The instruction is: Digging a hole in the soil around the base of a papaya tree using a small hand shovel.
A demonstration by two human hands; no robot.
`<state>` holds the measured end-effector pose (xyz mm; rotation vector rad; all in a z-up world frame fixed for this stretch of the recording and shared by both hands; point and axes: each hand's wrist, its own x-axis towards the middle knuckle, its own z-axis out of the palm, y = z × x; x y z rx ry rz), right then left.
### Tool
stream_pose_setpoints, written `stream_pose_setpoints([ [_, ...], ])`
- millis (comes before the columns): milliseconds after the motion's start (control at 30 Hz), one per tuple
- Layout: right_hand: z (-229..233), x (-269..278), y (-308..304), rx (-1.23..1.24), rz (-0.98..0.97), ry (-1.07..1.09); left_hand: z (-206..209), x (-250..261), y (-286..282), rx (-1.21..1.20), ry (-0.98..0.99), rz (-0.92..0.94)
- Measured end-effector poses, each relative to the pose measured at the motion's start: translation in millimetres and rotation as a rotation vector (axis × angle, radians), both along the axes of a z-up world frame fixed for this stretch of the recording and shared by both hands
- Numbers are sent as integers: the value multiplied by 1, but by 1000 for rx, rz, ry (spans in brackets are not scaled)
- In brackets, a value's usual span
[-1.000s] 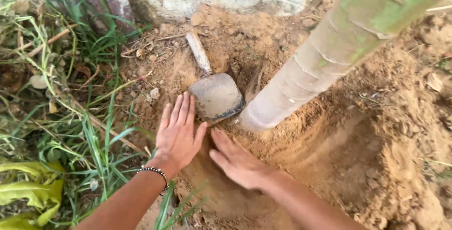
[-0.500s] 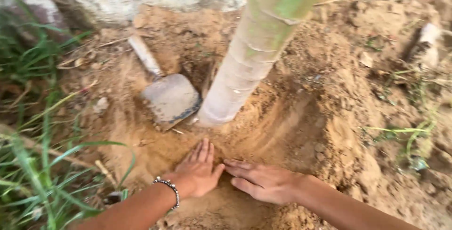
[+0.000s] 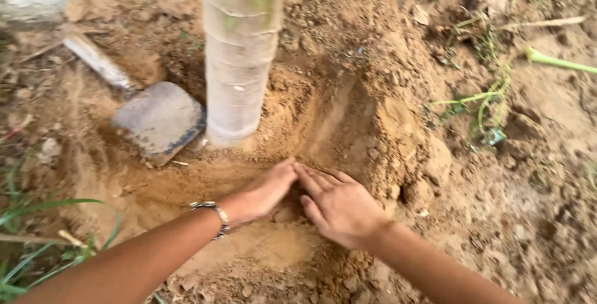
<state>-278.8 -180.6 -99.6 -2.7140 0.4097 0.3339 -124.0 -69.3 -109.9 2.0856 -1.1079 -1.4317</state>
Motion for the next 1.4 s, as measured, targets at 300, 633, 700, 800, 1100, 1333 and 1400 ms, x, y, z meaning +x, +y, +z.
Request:
stream_pose_setpoints([
  [300,-48,-33,1,-245,245,-453,25,-18,10,76,-269,-30],
  [633,-39,-30,-53,-400,221,-461,-13,-29,-9,46,-358,-146],
  [700,-30,-28,-61,-465,264,-504,-8,-33,-10,42,-347,-167],
  [800,-37,-21,-75,-482,274,-266,-8,-29,-12,66,-337,-198],
  [1100,126,28,-128,-597,799,-92,92,21,-74,146,-544,-662],
  [1333,142,24,-160,-570,818,-241,111,11,-130,237,-561,-557],
  [1400,126,25,-160,-528,598,-324,73,15,-140,115,-511,-282],
])
